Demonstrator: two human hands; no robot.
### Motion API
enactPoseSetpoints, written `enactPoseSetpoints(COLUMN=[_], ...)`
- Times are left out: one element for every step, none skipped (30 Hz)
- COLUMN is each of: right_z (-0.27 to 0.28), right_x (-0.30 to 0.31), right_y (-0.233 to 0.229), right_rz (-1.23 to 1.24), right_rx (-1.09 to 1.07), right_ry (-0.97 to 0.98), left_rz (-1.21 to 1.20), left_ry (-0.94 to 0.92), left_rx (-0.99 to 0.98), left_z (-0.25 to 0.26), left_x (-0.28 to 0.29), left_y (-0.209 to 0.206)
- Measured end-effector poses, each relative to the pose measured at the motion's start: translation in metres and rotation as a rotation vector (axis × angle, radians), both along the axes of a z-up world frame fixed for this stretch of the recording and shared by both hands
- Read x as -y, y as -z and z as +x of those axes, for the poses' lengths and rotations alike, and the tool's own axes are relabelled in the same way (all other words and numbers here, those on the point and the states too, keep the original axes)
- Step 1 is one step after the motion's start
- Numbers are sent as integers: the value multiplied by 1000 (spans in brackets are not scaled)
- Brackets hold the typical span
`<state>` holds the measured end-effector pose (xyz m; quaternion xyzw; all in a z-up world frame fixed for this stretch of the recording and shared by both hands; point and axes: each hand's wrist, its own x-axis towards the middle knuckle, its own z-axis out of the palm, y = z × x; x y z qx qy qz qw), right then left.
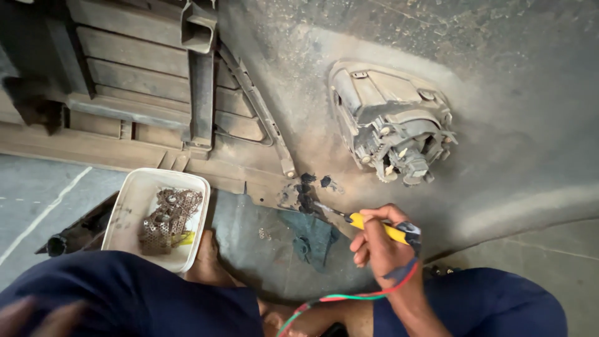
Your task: Repairing a cracked plastic car bumper using a soldering iron and wire mesh as reinforcement.
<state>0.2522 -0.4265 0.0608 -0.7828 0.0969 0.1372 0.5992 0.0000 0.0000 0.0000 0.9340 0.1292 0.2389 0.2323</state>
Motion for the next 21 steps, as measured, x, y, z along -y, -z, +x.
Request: enactPoseSetpoints(right_z=[1, 0, 0, -1, -2, -4, -5, -5, -4, -3, -1, 2, 4, 7, 9, 11, 13, 15, 16, 17, 18], right_x=[5, 8, 11, 15, 17, 17, 17, 14, 11, 9, 8, 7, 7, 5, 4, 4, 4, 4, 4, 7, 10], right_y=[5, 3, 2, 1, 1, 1, 2, -1, -4, -8, -8, -8, -8, -9, -10, -12, -12, -12, -12, -8, -4], right_rz=[44, 46, 46, 45, 47, 38, 29, 34, 17, -2, 0, 3, 6, 9, -6, -22, -21, -29, -36, -32, -11], right_rx=[12, 12, -1, -10, -7, 8, 23, 23, 25, 27, 26, 3, -21, -22, -20, -18, -19, -30, -41, -41, -43], right_ry=[37, 40, 20, 2, 7, -50, -107, -105, -113, -120, -117, -102, -88, -85, -90, -93, -89, -81, -73, -69, -64], left_rz=[5, 8, 11, 13, 15, -133, -283, -278, -271, -259, -256, -276, -296, -293, -331, -370, -368, -376, -383, -378, -411], left_ry=[0, 3, 6, 12, 17, 49, 56, 56, 144, 243, 244, 224, 204, 205, 154, 107, 110, 96, 83, 84, 48], left_rx=[-2, -3, -4, -1, 2, -293, -588, -589, -821, -1051, -1053, -1078, -1104, -1106, -1064, -1022, -1024, -994, -965, -966, -947], left_z=[19, 48, 69, 84, 102, 120, 137, 147, 158, 169, 176, 183, 189, 192, 195, 198, 199, 200, 201, 201, 202], left_x=[43, 73, 111, 156, 171, 186, 201, 213, 224, 236, 248, 259, 271, 274, 278, 282, 285, 287, 288, 289, 289], left_y=[-28, -47, -66, -84, -87, -91, -94, -84, -74, -63, -57, -51, -44, -42, -40, -38, -36, -34, -33, -32, -30])
